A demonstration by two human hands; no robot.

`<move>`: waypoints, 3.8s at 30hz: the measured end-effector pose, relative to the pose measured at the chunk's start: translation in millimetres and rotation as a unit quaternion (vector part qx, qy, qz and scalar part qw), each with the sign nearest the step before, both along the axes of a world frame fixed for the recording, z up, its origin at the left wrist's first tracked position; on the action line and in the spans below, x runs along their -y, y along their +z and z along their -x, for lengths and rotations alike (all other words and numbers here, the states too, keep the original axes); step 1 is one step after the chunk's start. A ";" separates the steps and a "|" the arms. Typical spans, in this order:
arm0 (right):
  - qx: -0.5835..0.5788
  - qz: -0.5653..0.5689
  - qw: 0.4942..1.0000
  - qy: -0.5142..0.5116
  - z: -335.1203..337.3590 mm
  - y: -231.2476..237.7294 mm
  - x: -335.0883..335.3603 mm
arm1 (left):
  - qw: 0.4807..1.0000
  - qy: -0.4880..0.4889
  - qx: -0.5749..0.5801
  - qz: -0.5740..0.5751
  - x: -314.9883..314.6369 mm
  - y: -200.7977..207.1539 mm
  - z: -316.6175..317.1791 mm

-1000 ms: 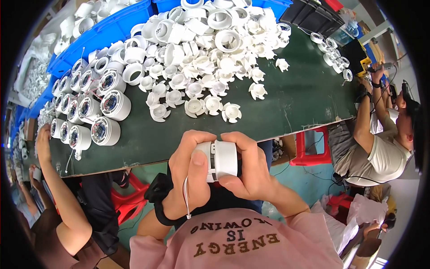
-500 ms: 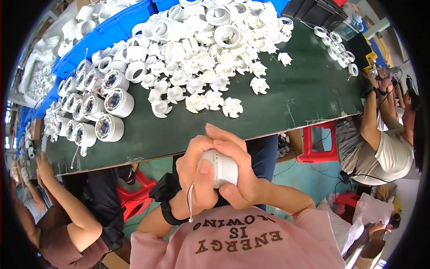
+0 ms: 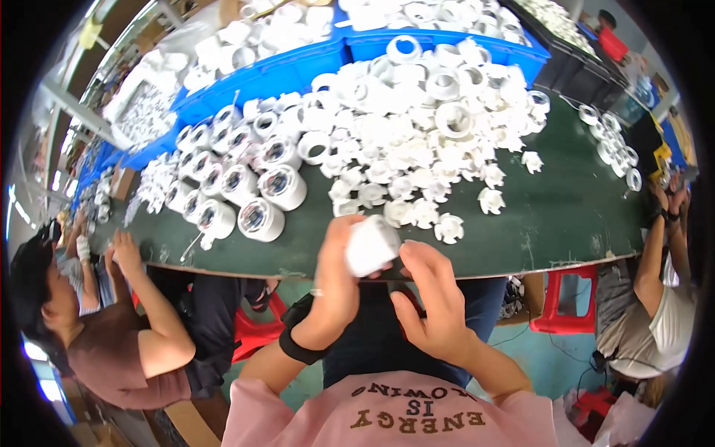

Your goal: Assembling small electronic bulb components by fitting plastic housings and wires together.

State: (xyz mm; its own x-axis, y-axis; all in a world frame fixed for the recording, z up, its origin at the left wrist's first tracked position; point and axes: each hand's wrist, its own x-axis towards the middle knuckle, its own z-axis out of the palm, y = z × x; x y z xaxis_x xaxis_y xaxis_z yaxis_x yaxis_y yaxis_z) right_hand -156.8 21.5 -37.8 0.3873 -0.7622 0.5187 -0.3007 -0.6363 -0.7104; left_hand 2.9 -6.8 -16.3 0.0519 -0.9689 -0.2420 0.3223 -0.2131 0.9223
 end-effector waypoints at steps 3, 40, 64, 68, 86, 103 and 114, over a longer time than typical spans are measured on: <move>-0.003 -0.050 0.991 -0.123 -14.1 1.5 -9.5 | 0.986 -0.083 0.133 0.064 -22.4 1.9 10.2; 0.134 -0.067 0.973 -0.174 23.2 -46.3 42.0 | 0.688 0.149 0.613 0.359 201.0 4.2 -28.9; 0.136 -0.040 0.978 -0.150 20.3 -44.5 43.7 | 0.876 0.174 0.294 0.341 287.2 16.8 -40.0; 0.135 -0.025 0.979 -0.152 21.4 -45.8 42.9 | 0.818 0.172 0.310 0.453 235.0 57.0 -53.4; 0.318 -0.290 0.885 0.180 9.4 25.0 13.8 | 0.842 -0.121 0.378 0.365 -15.2 37.0 -39.6; 0.156 -0.252 0.949 0.109 -3.7 11.9 -20.6 | 0.906 -0.029 0.200 0.371 -52.8 -21.9 -26.0; 0.032 -0.090 0.991 0.098 -32.2 14.6 -15.8 | 0.926 0.053 0.168 0.335 -73.5 -27.8 -37.6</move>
